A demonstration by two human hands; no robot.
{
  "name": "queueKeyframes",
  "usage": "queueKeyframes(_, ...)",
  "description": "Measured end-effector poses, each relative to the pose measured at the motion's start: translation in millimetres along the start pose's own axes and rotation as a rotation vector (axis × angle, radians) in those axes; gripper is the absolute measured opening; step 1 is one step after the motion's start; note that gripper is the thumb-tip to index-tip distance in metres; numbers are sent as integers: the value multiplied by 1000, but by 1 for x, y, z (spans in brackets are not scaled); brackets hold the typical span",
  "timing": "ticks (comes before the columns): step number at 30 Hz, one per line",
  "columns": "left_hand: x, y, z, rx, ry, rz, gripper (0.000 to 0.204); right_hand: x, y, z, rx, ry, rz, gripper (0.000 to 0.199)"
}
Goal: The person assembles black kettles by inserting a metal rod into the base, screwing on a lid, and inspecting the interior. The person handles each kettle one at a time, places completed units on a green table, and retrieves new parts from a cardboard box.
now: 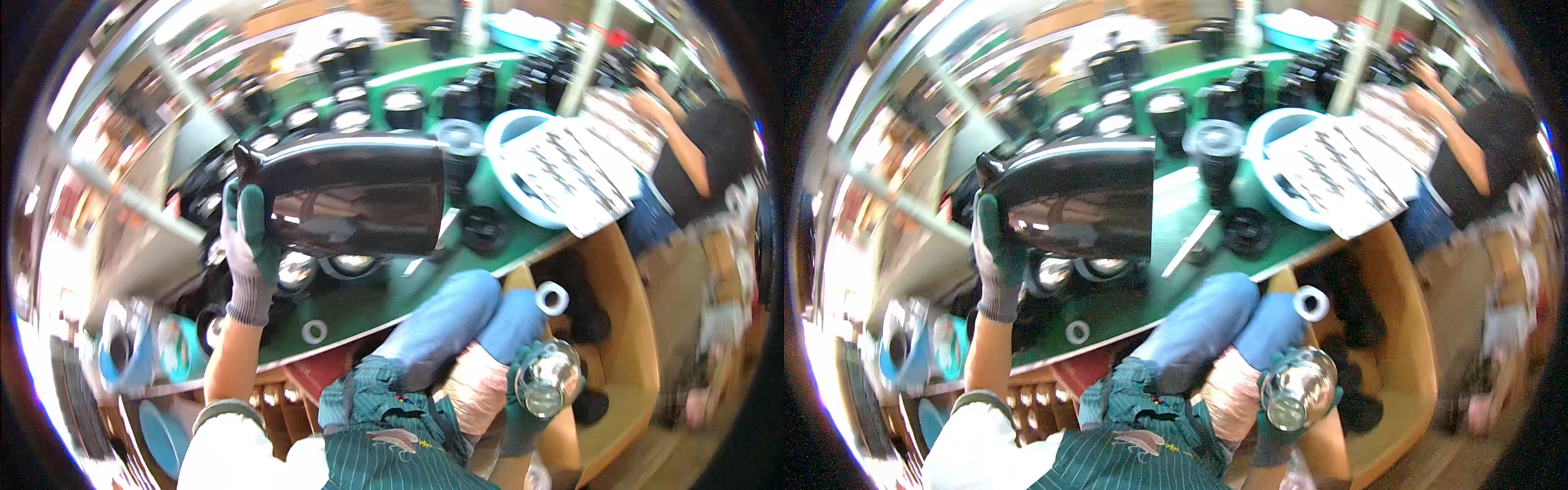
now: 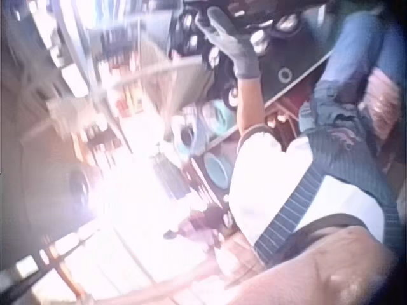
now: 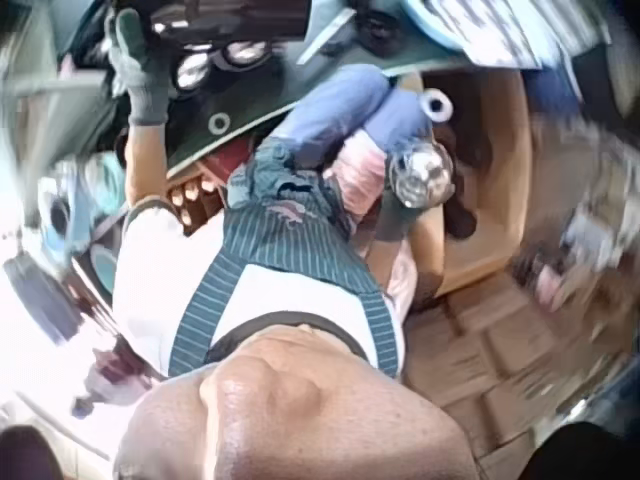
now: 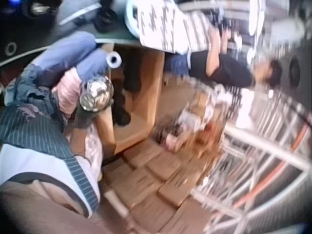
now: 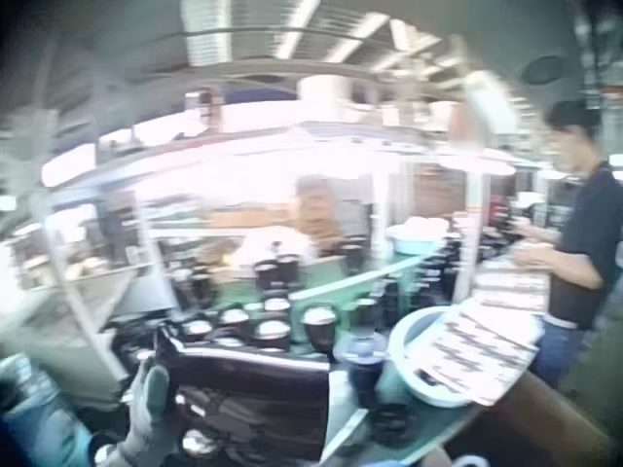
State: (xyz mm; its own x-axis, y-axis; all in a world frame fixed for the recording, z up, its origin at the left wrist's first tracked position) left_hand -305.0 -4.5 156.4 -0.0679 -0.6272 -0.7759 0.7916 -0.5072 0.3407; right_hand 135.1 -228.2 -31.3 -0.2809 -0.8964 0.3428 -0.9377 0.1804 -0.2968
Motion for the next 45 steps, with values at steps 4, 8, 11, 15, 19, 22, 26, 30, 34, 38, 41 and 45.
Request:
queueKeyframes(4,74,-26,110,1019,468,650,44,-32,21,-10,25,-326,-217,78)
queueKeyframes(8,178,-20,212,974,729,764,51,-54,56,-56,440,-713,115,64)
queueKeyframes(11,266,24,266,1168,885,913,56,-62,70,-49,1300,-648,372,54)
queueKeyframes(15,355,48,282,791,1460,1189,63,-46,111,-79,893,-580,401,45)
queueKeyframes(19,480,13,332,706,1489,1323,67,-2,145,-146,1233,-756,535,34)
queueKeyframes(22,529,-45,366,727,1246,1161,63,14,157,-154,1375,-678,623,42)
queueKeyframes(26,598,-122,457,562,1797,1216,53,12,157,-125,1611,-691,651,68)
queueKeyframes(30,588,-166,437,555,1687,1215,46,6,161,-84,1568,-532,446,83)
queueKeyframes(34,481,-126,319,590,823,1430,38,10,192,-68,852,-252,-327,63)
queueKeyframes(38,317,24,207,856,-13,1098,101,42,240,-90,596,-282,-837,70)
queueKeyframes(41,305,74,151,869,-51,931,126,63,283,-102,548,-217,-1139,67)
queueKeyframes(45,310,66,156,655,-60,727,142,96,315,-110,469,-268,-1392,66)
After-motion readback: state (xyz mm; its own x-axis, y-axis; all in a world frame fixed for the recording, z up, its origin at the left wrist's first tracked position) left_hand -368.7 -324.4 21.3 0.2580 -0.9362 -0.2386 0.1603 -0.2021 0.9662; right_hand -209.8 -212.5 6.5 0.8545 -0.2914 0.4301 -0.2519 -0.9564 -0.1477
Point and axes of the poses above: each hand's wrist, its own x-axis away from the middle knuckle, its own z-axis out of the back of the hand, y = z × x, the point moved 1 cm from there along -x, towards the middle knuckle, and after that the axes turned 4 degrees about x, right-handed, at the moved point
